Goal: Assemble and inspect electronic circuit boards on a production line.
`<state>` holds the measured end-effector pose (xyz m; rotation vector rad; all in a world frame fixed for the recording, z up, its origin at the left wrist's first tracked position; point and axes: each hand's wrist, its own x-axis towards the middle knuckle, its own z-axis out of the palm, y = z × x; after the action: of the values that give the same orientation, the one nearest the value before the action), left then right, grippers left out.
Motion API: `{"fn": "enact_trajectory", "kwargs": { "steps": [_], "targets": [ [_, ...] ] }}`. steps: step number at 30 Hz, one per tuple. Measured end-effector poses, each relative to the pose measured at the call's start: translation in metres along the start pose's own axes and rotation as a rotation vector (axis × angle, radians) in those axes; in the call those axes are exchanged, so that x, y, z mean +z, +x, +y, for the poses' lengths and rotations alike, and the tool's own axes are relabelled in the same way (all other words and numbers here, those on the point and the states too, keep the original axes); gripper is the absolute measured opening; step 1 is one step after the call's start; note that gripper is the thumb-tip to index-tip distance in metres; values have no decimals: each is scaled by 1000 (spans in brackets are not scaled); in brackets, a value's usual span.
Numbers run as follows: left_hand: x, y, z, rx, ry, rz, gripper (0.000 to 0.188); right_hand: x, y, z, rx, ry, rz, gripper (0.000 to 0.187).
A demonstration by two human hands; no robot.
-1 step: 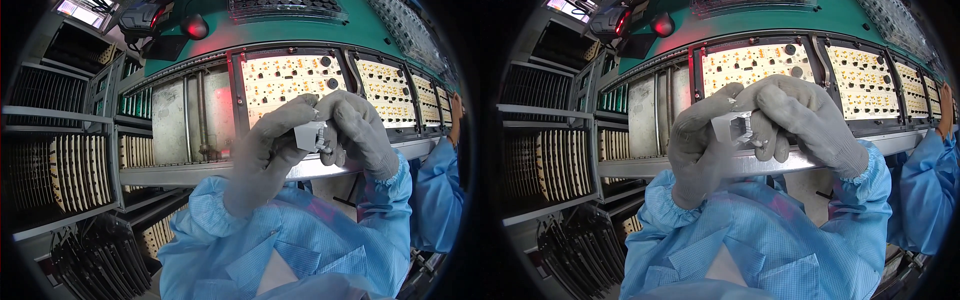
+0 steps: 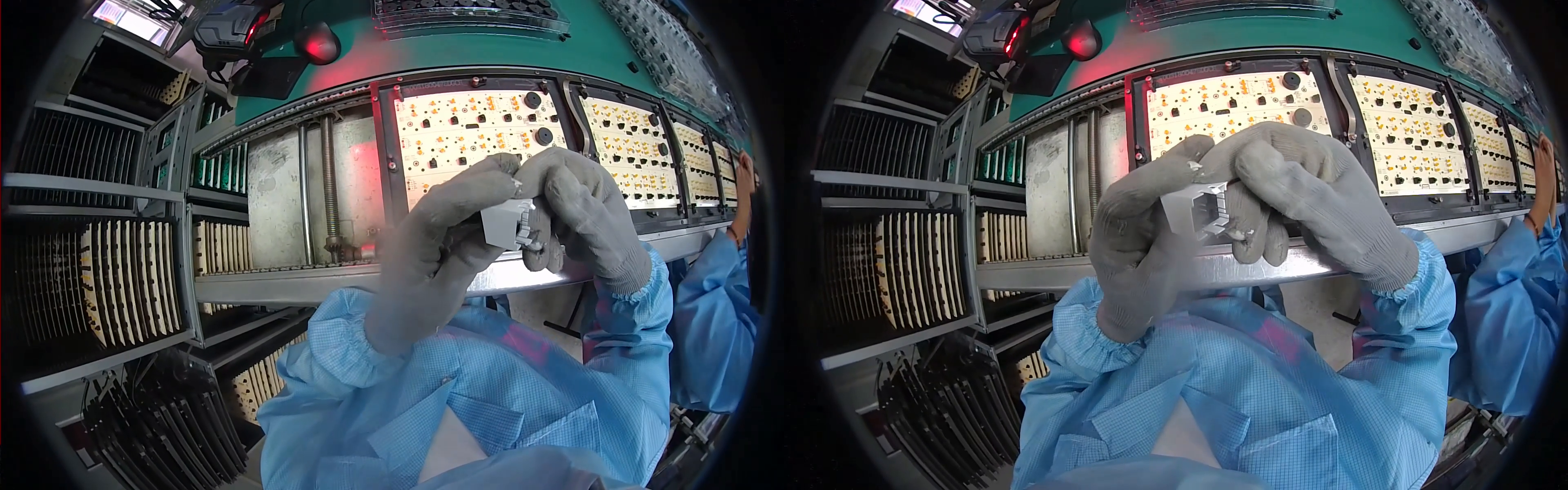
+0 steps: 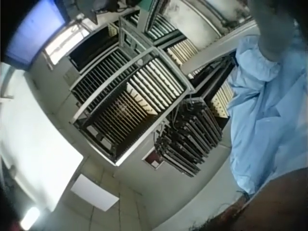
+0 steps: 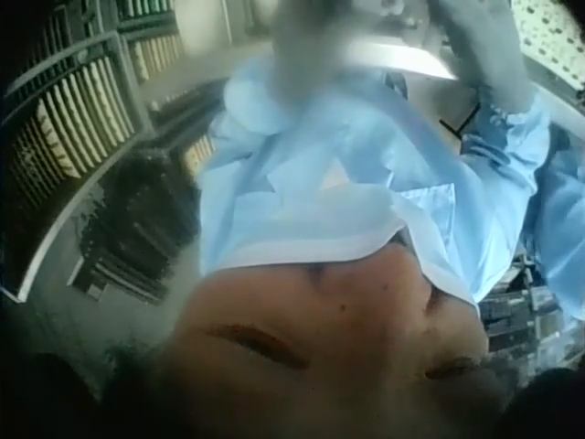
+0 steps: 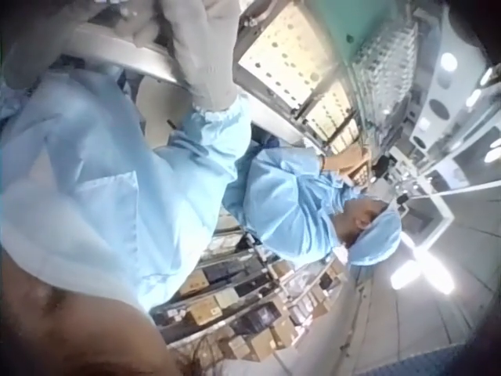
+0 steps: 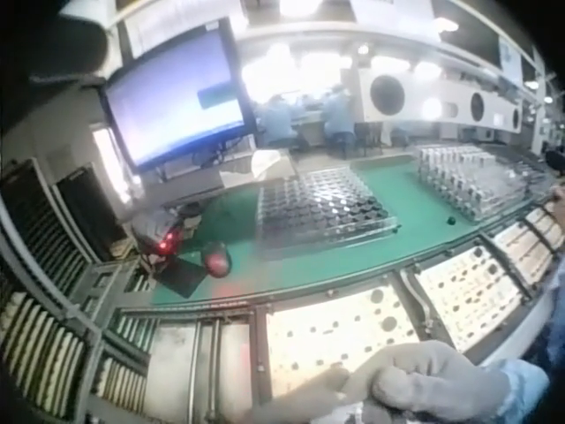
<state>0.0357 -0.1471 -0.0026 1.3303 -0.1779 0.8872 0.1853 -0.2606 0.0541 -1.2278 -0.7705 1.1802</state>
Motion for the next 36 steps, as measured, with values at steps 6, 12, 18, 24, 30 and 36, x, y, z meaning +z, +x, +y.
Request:
{"fn": "enact_trajectory", "kwargs": {
  "steps": [6, 12, 18, 24, 30, 36],
  "targets": [
    [-3, 1, 2, -24, -31, -36, 36, -1, 6, 0, 122, -35, -13, 36],
    [-1, 4, 5, 8, -33, -71, 35, -14, 15, 22, -182, -86, -16, 37],
    [-1, 3, 5, 43, -7, -20, 30, -10, 13, 14, 107, -26, -55, 41],
    [-5, 1, 2, 52, 26, -15, 29, -7, 16, 20, 63, 29, -91, 42],
    [-3, 3, 0, 91, 112, -8, 29, -16, 18, 33, -44, 47, -200, 40],
    [-3, 1, -3, 115, 206, 9, 27, -7, 16, 20, 55, 122, -162, 35]
  ]
}}
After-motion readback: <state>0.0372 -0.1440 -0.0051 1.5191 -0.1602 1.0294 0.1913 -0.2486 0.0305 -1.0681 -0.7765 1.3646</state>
